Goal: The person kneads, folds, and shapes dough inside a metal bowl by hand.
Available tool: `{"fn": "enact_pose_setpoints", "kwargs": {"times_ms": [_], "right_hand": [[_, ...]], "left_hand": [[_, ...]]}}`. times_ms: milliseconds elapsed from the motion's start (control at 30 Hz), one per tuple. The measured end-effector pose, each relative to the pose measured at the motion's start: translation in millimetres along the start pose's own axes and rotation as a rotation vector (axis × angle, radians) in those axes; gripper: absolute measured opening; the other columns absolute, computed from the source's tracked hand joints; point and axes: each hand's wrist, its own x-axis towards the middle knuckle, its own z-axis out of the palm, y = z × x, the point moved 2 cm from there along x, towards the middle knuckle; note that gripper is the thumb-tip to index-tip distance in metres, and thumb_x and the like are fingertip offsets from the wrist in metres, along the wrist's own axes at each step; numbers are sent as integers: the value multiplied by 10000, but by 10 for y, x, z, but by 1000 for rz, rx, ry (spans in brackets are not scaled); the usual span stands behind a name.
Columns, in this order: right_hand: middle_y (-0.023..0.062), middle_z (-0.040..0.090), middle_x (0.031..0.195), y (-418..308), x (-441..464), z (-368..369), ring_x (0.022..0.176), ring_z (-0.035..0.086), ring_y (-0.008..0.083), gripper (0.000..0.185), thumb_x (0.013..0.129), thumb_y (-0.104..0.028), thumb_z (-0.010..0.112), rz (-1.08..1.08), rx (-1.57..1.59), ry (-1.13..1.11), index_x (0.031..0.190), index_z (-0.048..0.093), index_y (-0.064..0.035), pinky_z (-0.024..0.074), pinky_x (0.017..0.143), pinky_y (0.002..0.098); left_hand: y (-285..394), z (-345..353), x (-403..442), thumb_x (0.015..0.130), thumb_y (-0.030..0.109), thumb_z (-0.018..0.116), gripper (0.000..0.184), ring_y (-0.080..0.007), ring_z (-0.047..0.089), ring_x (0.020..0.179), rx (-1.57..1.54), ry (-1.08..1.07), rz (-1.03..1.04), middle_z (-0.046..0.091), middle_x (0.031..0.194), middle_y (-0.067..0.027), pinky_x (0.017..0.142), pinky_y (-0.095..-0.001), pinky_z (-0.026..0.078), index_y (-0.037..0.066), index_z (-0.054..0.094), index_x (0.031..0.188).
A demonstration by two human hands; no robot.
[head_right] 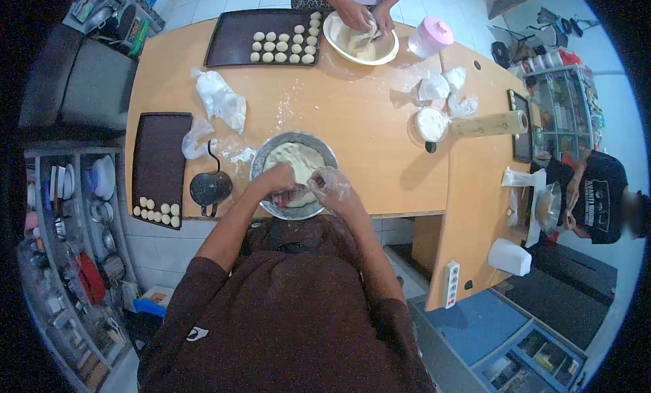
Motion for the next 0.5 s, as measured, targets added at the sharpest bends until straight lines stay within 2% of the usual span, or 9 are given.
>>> {"fn": "enact_pose_setpoints", "kwargs": {"times_ms": [33,133,167,200,300,400,500], "right_hand": [[181,664,888,-14,-44,-73,837,655,348,138,871,-139,666,-39,-50,55,896,662,-3,523,761,435],[171,649,824,13,-105,-83,803,646,357,126,863,-130,678,-112,-88,178,882,646,-10,517,749,441],[173,645,803,-43,-105,-105,800,645,359,131,865,-133,678,-116,-70,199,872,644,-6,517,748,441],[175,641,783,-83,-109,-134,798,644,361,138,868,-135,677,-120,-55,220,862,642,-1,517,746,441],[204,642,776,-161,-30,-56,824,636,376,224,871,-193,679,115,18,115,812,643,20,513,759,455],[244,644,791,-148,132,81,856,632,398,323,874,-268,670,263,-14,34,768,647,37,509,786,480],[264,657,841,98,205,310,892,631,429,370,865,-314,666,210,-125,7,750,655,37,501,818,503]], "left_hand": [[10,-19,-87,845,160,654,265,-269,711,586,-90,-83,-33,685,663,-216,536,-390,565,-94,702,787],[-7,46,-150,840,287,675,333,-330,717,731,429,292,427,700,749,-226,684,-424,557,-43,719,821],[222,-9,-390,836,330,662,343,-398,684,845,432,318,283,692,838,-244,778,-461,527,-6,721,872],[242,-31,-402,837,332,659,354,-402,682,843,402,340,278,687,844,-252,772,-463,527,-15,714,885],[323,-200,-337,835,345,657,390,-413,678,855,325,380,247,679,890,-272,765,-470,528,-33,700,923],[170,-277,9,826,378,665,434,-420,677,902,297,367,192,681,965,-283,785,-474,532,-35,703,954],[-85,-263,377,826,426,660,494,-432,668,957,260,406,139,674,1006,-296,827,-472,529,-42,704,975]]}}
